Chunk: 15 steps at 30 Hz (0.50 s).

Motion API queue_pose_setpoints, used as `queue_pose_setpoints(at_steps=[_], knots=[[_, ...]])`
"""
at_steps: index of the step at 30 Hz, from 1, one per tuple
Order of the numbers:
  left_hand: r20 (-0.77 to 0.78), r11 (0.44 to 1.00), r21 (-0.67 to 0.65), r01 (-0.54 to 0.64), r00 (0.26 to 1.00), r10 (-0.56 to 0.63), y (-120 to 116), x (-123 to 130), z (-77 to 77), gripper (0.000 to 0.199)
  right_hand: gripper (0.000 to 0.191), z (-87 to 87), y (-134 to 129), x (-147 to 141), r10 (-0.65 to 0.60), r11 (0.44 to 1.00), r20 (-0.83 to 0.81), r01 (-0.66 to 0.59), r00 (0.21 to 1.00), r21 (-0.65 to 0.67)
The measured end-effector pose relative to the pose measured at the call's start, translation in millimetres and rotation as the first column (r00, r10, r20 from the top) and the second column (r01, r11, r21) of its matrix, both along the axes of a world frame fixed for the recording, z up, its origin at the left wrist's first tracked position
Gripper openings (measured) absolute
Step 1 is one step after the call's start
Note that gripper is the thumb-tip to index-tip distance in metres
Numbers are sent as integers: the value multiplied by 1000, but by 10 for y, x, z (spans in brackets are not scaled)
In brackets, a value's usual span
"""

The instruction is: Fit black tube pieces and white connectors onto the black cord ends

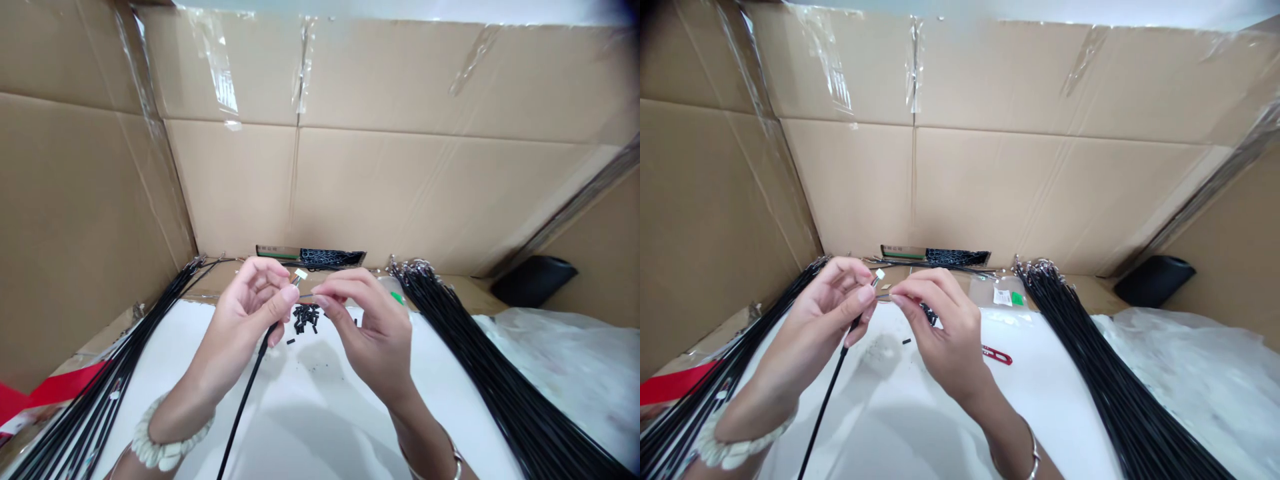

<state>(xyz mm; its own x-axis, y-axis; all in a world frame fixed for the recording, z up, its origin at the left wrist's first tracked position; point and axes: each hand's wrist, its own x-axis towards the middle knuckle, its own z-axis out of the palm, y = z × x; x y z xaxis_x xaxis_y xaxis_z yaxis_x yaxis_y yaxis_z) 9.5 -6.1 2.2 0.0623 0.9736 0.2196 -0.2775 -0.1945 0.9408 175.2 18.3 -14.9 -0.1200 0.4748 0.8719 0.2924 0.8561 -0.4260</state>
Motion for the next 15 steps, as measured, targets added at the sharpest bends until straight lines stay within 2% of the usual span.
queue_pose_setpoints(at_steps=[2, 4, 6, 10, 15], knots=[[-82, 985, 118, -128, 987, 139, -22, 40, -10, 14, 17, -14, 19, 11, -23, 998, 16, 22, 1000, 52], [-163, 959, 220, -181, 962, 219, -46, 61, -14, 9, 17, -20, 38, 25, -55, 992, 40, 50, 998, 115], [-234, 946, 266, -186, 940, 250, -64, 63, -12, 10, 17, -22, 57, 42, -85, 982, 73, 71, 994, 176], [-326, 947, 269, -176, 908, 262, -78, 35, -7, 10, 18, -16, 80, 64, -108, 967, 128, 74, 986, 244], [-360, 924, 322, -208, 875, 323, -96, 19, -11, 11, 15, -15, 78, 46, -70, 977, 110, 46, 991, 208]])
